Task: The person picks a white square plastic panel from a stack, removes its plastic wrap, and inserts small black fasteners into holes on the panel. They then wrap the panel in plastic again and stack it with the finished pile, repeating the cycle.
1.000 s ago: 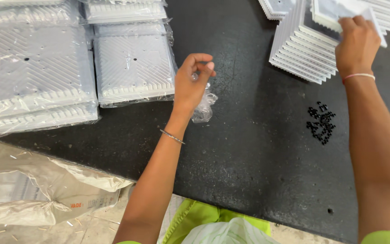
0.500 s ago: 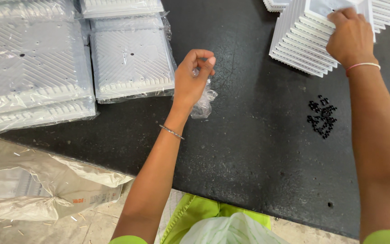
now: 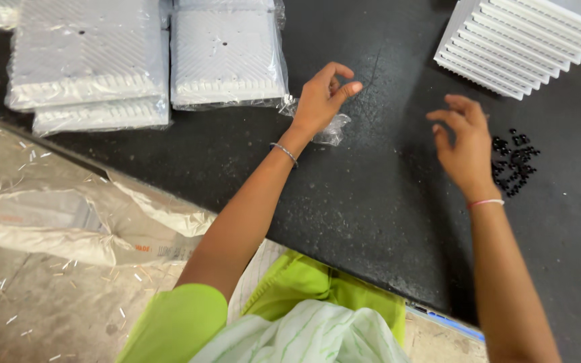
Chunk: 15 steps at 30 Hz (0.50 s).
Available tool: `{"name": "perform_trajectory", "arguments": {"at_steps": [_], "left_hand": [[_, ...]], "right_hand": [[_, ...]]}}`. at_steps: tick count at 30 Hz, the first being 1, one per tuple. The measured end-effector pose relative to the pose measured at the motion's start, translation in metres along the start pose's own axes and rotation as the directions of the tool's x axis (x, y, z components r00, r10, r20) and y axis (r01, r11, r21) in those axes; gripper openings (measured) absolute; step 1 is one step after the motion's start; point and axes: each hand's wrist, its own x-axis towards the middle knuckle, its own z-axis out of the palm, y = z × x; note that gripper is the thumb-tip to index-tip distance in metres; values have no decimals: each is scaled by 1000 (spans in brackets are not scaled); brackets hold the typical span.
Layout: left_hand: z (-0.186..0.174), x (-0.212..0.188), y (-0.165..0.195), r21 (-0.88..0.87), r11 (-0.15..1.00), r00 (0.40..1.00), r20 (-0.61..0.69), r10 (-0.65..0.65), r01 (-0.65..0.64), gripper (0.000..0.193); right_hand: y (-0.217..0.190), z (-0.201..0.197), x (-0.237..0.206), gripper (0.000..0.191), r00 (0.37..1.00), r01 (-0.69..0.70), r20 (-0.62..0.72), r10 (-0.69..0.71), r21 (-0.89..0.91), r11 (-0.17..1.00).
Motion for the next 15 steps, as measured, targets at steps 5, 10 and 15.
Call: {"name": "perform_trajectory", "arguments": {"at_steps": [5,10,15], "left_hand": [[13,-9,-12,394,901,983,93,158,-182,37],[22,-25,5,747,647,986,157,48,-151,52],[12,-62,23,829,556,990,114,-78,-52,69]], "right_hand": [[6,9,-31,24,998,-30,-52,33,57,998],[12,5,-40,17,996,-63,-48,69,116,991],[22,3,-46,18,997,-71,-17,73,116,991]]}}
